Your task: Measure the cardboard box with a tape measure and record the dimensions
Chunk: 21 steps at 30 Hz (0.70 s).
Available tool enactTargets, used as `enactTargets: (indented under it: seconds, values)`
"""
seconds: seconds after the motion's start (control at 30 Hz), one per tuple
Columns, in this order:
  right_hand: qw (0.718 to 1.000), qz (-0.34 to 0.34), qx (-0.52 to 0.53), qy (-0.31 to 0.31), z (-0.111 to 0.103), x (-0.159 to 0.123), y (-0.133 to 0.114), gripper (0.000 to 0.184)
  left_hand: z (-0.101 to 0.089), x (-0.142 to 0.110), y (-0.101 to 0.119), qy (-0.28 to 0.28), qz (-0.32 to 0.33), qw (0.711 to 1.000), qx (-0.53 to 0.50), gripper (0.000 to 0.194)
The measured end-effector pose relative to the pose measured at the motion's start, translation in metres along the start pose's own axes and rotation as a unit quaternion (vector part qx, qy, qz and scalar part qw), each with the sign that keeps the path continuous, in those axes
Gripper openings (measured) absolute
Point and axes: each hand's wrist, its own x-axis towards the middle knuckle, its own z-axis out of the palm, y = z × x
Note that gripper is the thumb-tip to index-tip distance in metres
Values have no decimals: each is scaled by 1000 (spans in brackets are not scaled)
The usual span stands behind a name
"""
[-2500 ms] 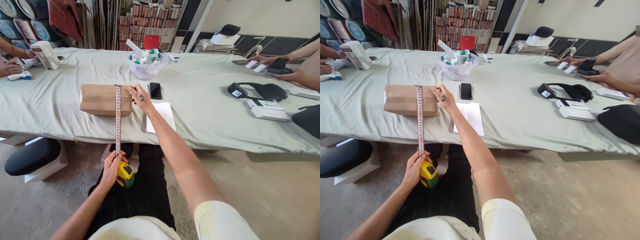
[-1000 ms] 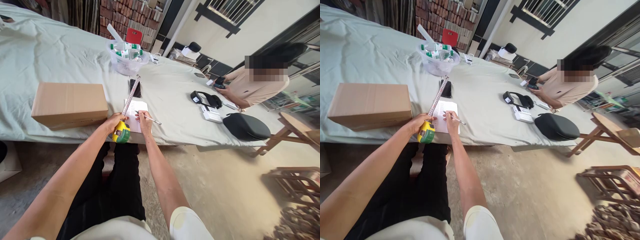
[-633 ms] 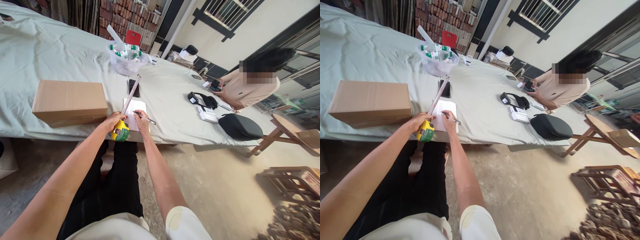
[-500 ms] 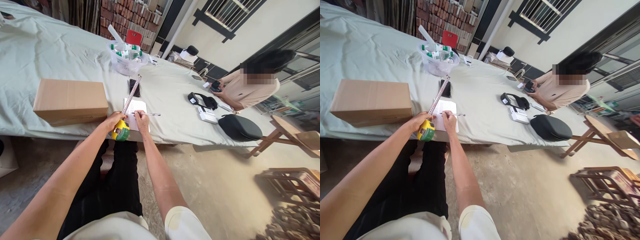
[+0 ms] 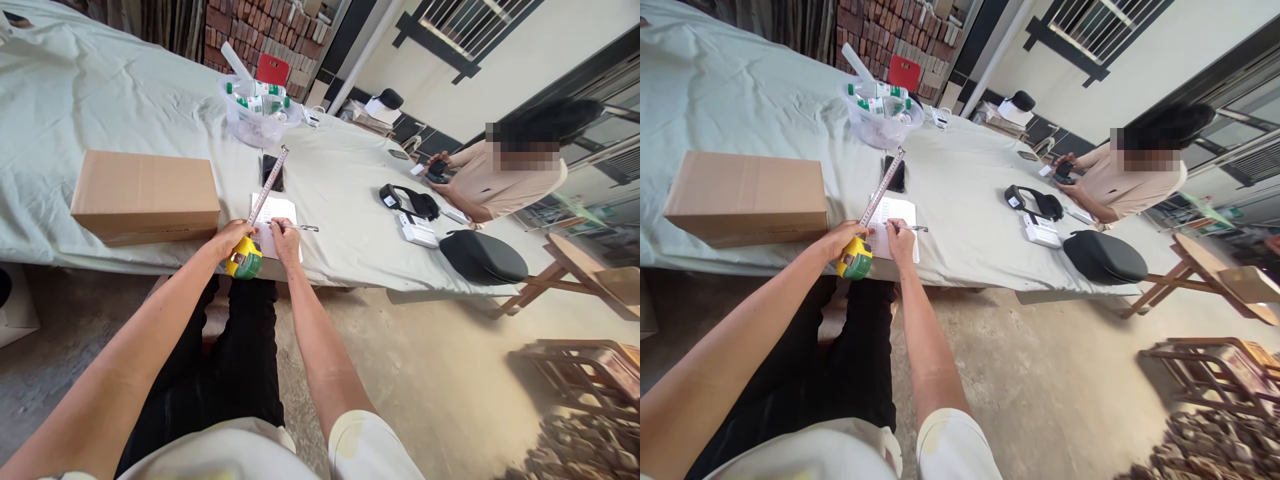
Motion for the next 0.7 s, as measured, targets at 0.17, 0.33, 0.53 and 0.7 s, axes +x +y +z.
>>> enactTargets:
  seconds: [0.17,0.33,0.53,0.7]
  values:
    - [1000,1,2,-3,0,0,-1,31,1,-2,1,11,-11,1000,7,10]
    - [1000,2,-3,-4,0,0,-3,28,1,-3,1,12,-10,1000,12,9]
    - [1000,-5,-10,1,0,0,-3,28,1,-3,1,8,-4,1000,5,7]
    - [1000,-1,-14,-3,-1,0,-1,30,1,-3,0,7,-7,1000,2,8]
